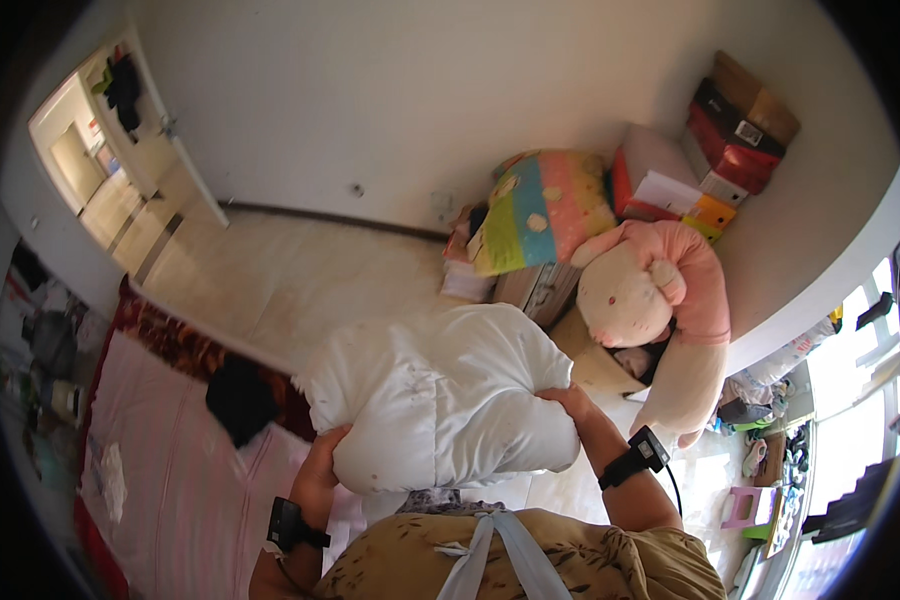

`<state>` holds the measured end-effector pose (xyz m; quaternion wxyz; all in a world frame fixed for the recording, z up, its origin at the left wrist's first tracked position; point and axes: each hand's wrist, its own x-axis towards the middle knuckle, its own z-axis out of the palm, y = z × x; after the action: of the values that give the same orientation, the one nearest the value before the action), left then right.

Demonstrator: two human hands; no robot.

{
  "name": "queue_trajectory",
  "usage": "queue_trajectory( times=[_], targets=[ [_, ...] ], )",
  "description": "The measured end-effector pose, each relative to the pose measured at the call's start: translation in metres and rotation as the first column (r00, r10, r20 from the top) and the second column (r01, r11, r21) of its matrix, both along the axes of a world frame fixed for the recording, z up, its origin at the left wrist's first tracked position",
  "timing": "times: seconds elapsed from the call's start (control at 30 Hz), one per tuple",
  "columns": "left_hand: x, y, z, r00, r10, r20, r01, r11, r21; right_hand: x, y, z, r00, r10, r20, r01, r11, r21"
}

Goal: The person folds a colorful pillow, a pink plush toy, a white duvet, and a dark garment on a bed in a bedroom. The person then adjusts the bedsheet and a red patterned blanket.

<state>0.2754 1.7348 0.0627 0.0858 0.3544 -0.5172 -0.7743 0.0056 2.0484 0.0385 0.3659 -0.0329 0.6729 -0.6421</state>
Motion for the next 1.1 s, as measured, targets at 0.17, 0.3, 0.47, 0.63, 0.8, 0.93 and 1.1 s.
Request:
queue_trajectory(
  times=[0.17, 0.3, 0.47, 0.63, 0.8, 0.93, 1.1],
  targets=[
    [-0.126, -0.057, 0.008, 0.984, -0.128, -0.124, 0.157, 0.953, 0.261, -0.086, -0.024, 0.064, 0.972, -0.065, -0.224, 0.096, 0.987, 0.132],
    [-0.231, -0.076, 0.030, 0.949, -0.167, -0.266, 0.221, 0.957, 0.187, -0.161, -0.033, 0.123, 0.939, -0.203, -0.277, 0.205, 0.978, -0.023],
    [-0.373, -0.077, 0.074, 0.874, -0.241, -0.421, 0.313, 0.943, 0.111, -0.268, -0.017, 0.179, 0.840, -0.269, -0.471, 0.318, 0.948, 0.026],
    [-0.525, -0.065, 0.087, 0.880, -0.247, -0.406, 0.260, 0.965, -0.023, -0.395, 0.015, 0.168, 0.798, -0.398, -0.453, 0.261, 0.905, -0.335],
    [-0.642, -0.058, 0.009, 0.932, -0.361, 0.008, 0.324, 0.826, -0.462, -0.508, 0.039, 0.086, 0.669, -0.291, -0.683, 0.598, 0.757, 0.264],
    [-0.622, -0.049, -0.089, 0.832, -0.416, 0.367, 0.553, 0.567, -0.611, -0.532, 0.009, 0.018, 0.487, 0.329, -0.809, 0.682, 0.436, 0.587],
    [-0.539, -0.038, -0.152, 0.763, -0.466, 0.449, 0.632, 0.685, -0.363, -0.544, -0.078, -0.031, 0.453, 0.635, -0.625, 0.463, 0.432, 0.774]
  ],
)
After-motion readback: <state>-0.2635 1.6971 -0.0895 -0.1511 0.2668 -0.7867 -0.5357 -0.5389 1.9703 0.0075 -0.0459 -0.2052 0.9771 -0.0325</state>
